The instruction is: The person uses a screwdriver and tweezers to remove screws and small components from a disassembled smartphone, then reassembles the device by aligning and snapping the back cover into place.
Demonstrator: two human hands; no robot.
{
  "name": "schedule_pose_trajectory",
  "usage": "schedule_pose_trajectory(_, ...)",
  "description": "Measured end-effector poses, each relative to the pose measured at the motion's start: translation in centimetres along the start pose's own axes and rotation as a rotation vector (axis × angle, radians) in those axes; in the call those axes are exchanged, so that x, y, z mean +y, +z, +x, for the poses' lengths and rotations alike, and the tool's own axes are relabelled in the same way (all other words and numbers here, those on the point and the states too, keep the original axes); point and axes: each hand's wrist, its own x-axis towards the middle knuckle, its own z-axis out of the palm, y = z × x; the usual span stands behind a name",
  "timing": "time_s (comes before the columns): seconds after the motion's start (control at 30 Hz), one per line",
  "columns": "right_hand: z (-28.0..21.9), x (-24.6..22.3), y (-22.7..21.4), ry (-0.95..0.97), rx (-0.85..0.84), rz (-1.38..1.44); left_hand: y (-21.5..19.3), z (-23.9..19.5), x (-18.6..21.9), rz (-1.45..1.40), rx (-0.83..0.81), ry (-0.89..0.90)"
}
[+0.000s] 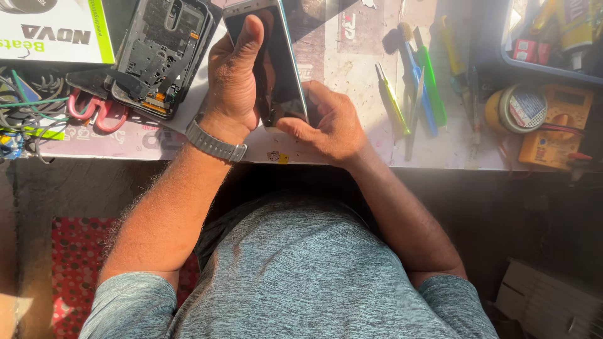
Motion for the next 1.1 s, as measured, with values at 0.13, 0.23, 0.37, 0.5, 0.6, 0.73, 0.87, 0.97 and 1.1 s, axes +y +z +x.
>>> schedule_pose_trajectory(0.13,-0.3,-0.8,0.3,-0.001,-0.074,-0.122,-0.6,-0.2,-0.5,0.131,0.093,-0.009)
schedule_pose_trajectory(0.23,-0.1,-1.1,0.4,-0.093,-0.113,-0.269,-1.0,-0.6,-0.8,0.074,0.132,0.01)
schedule_pose_trajectory(0.37,0.1,-1.4,0.9,-0.169,-0.135,-0.418,-2.4,-0.5,-0.7,-0.153,-0.059,0.011)
schedule_pose_trajectory(0.5,0.1,-1.7,1.2,-0.232,-0.151,-0.39,-4.4,0.4,-1.6,-0.445,-0.322,-0.114)
schedule_pose_trajectory(0.6,0.1,-1.8,1.3,-0.288,-0.163,-0.452,-5.7,1.2,-2.8,-0.501,-0.511,-0.116)
schedule_pose_trajectory(0.73,0.0,-1.7,1.3,-0.248,-0.181,-0.458,-6.8,3.5,-4.3,-0.563,-0.757,-0.112)
schedule_pose_trajectory(0.87,0.0,-1.5,1.4,-0.229,-0.171,-0.492,-7.3,4.3,-4.9,-0.596,-0.818,-0.101)
schedule_pose_trajectory(0.97,0.0,-1.5,1.5,-0.257,-0.165,-0.476,-7.3,4.2,-4.8,-0.614,-0.834,-0.125)
schedule_pose_trajectory(1.1,0.0,-1.3,1.6,-0.238,-0.159,-0.49,-7.2,3.5,-4.5,-0.638,-0.765,-0.159)
